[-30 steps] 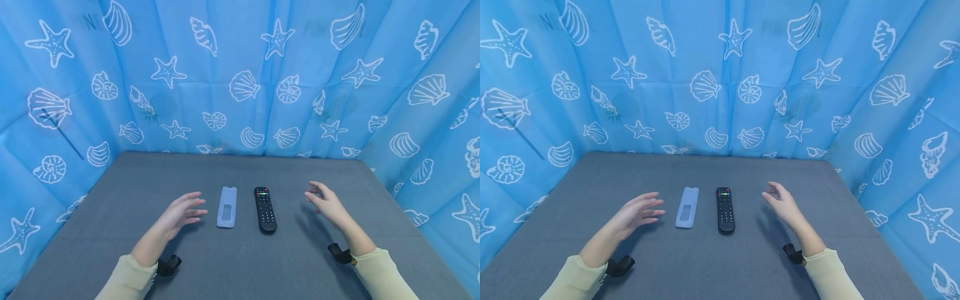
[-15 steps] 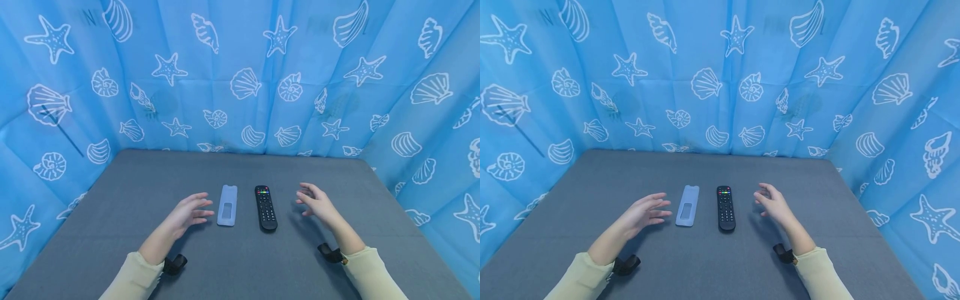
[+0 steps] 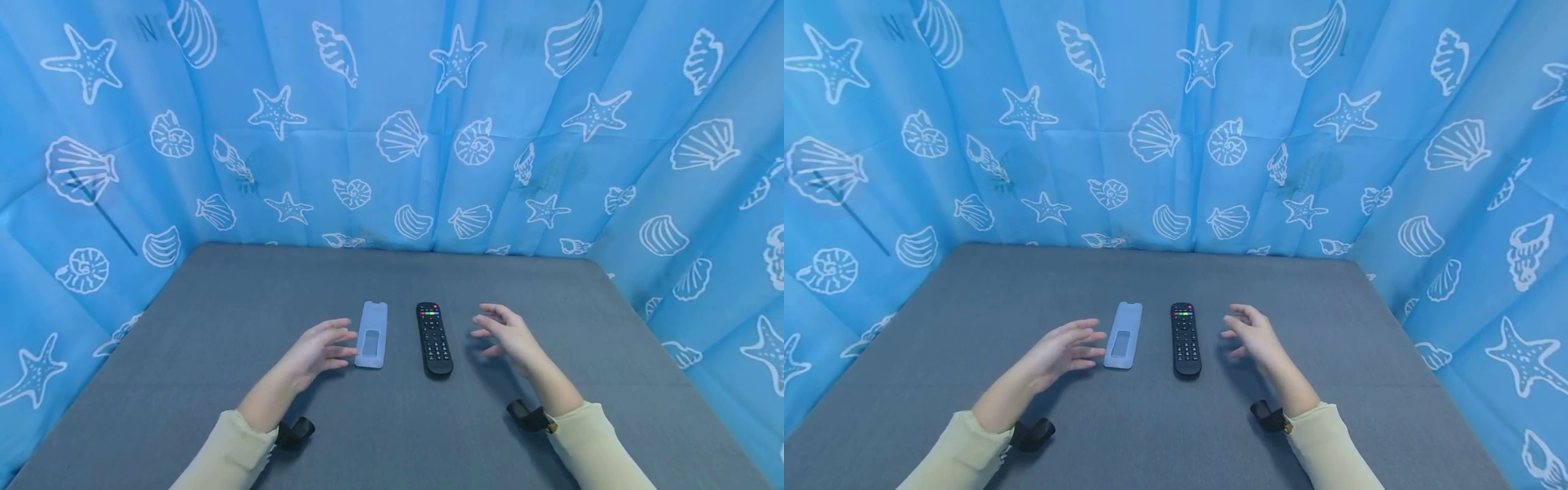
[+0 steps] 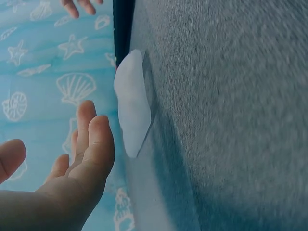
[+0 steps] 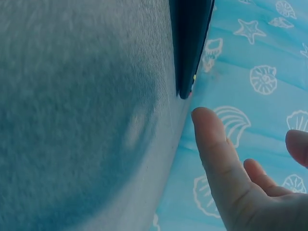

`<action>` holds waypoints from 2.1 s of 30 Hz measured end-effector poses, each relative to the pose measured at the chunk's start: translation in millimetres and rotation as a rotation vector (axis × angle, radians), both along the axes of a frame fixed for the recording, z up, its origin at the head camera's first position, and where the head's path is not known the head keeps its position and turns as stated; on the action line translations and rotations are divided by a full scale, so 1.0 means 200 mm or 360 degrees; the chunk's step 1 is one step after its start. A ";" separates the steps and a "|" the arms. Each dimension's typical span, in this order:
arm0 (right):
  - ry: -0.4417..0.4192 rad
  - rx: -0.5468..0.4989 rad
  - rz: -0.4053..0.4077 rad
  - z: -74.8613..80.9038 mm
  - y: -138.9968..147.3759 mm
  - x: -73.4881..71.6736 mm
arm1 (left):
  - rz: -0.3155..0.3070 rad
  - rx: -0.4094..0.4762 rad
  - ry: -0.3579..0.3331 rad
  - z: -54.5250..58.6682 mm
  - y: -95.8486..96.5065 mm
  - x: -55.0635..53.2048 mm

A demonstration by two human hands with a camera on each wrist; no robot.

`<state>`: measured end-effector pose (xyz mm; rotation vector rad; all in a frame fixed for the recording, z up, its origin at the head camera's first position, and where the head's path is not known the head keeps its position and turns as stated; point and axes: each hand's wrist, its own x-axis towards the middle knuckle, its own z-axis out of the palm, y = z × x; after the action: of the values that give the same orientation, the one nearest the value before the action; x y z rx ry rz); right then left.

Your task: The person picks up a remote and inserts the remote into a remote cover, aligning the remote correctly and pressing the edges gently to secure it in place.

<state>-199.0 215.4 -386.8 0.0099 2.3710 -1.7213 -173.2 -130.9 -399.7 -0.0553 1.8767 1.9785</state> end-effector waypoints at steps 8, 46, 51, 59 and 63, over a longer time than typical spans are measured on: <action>-0.0093 -0.0087 0.0016 -0.02 -0.04 0.00 | -0.0057 0.0007 0.0002 -0.01 0.05 0.00; -0.0381 -0.0103 -0.0029 -0.07 -0.19 -0.01 | -0.0144 0.0053 -0.0133 -0.06 0.30 -0.06; -0.0373 -0.0094 -0.0021 -0.07 -0.21 -0.01 | -0.0111 0.0043 -0.0177 -0.07 0.36 -0.06; -0.0376 -0.0013 -0.0028 -0.09 -0.23 -0.03 | -0.0100 0.0000 -0.0203 -0.08 0.44 -0.06; -0.0374 0.0010 -0.0005 -0.09 -0.24 -0.04 | -0.0113 -0.0019 -0.0205 -0.08 0.47 -0.06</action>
<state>-206.9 167.7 -405.4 0.2056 2.2064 -1.6158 -184.8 -36.5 -416.7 -0.1152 1.7845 1.8709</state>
